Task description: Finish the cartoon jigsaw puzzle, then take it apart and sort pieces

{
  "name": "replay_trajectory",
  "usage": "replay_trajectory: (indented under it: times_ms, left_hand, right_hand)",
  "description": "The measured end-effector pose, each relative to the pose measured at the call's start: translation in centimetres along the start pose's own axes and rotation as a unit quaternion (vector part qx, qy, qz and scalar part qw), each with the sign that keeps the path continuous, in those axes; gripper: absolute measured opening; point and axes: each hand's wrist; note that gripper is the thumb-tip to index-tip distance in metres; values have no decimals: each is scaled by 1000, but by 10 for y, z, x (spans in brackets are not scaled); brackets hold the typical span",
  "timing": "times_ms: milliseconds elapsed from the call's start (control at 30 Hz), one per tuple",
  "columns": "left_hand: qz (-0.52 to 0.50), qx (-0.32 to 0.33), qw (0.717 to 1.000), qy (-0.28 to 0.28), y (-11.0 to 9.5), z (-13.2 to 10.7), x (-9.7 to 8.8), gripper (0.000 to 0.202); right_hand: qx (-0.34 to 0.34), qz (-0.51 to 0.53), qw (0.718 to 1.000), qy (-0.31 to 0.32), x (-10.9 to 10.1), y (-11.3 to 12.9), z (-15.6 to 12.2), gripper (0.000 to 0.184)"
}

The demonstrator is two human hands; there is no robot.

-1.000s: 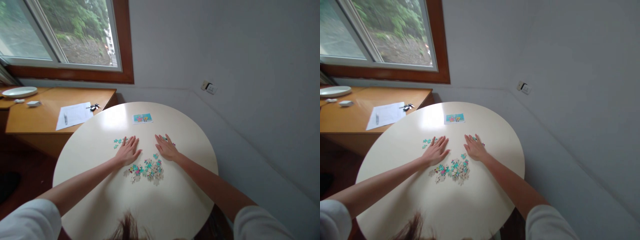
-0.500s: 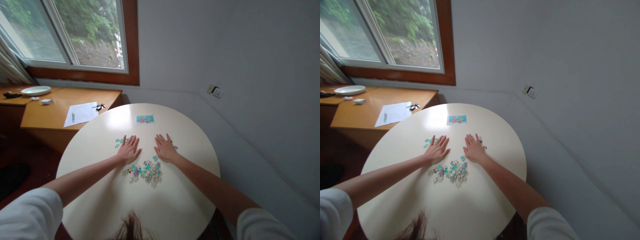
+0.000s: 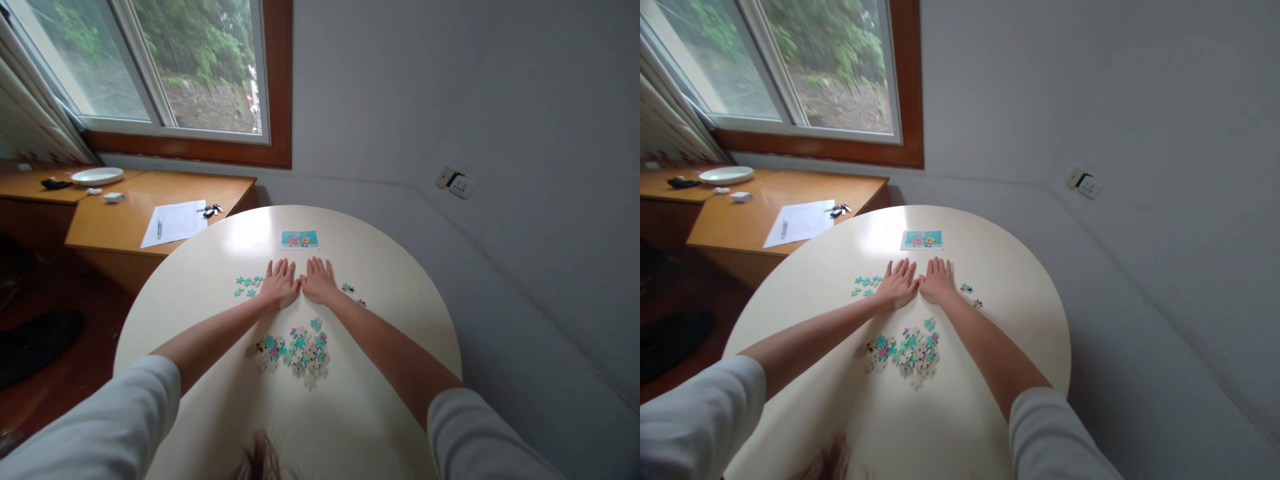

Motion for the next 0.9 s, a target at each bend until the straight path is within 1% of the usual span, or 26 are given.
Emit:
replay_trajectory:
  times_ms: [100, 233, 367, 600, 900]
  left_hand:
    - [-2, -58, 998, -8, -3, 10, 4, 65]
    - [-6, -130, 991, -19, -7, 21, 6, 69]
    - [1, -183, 983, -32, -10, 28, 7, 72]
    - [6, -228, 973, -41, -11, 34, 9, 74]
    - [-6, -251, 967, -41, -12, 37, 9, 73]
  right_hand:
    - [32, 7, 999, 4, 1, 3, 11, 65]
    - [71, 4, 997, -9, 4, 5, 21, 67]
    - [109, 8, 994, -22, 8, 5, 28, 67]
    - [151, 19, 988, -27, 10, 7, 32, 65]
    - [194, 16, 981, -28, 8, 11, 34, 66]
Point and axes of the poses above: each hand's wrist, its own z-axis towards the middle knuckle, its own x-axis out of the palm, y = z × x, and after that the axes turned 14 degrees about -y, right-handed
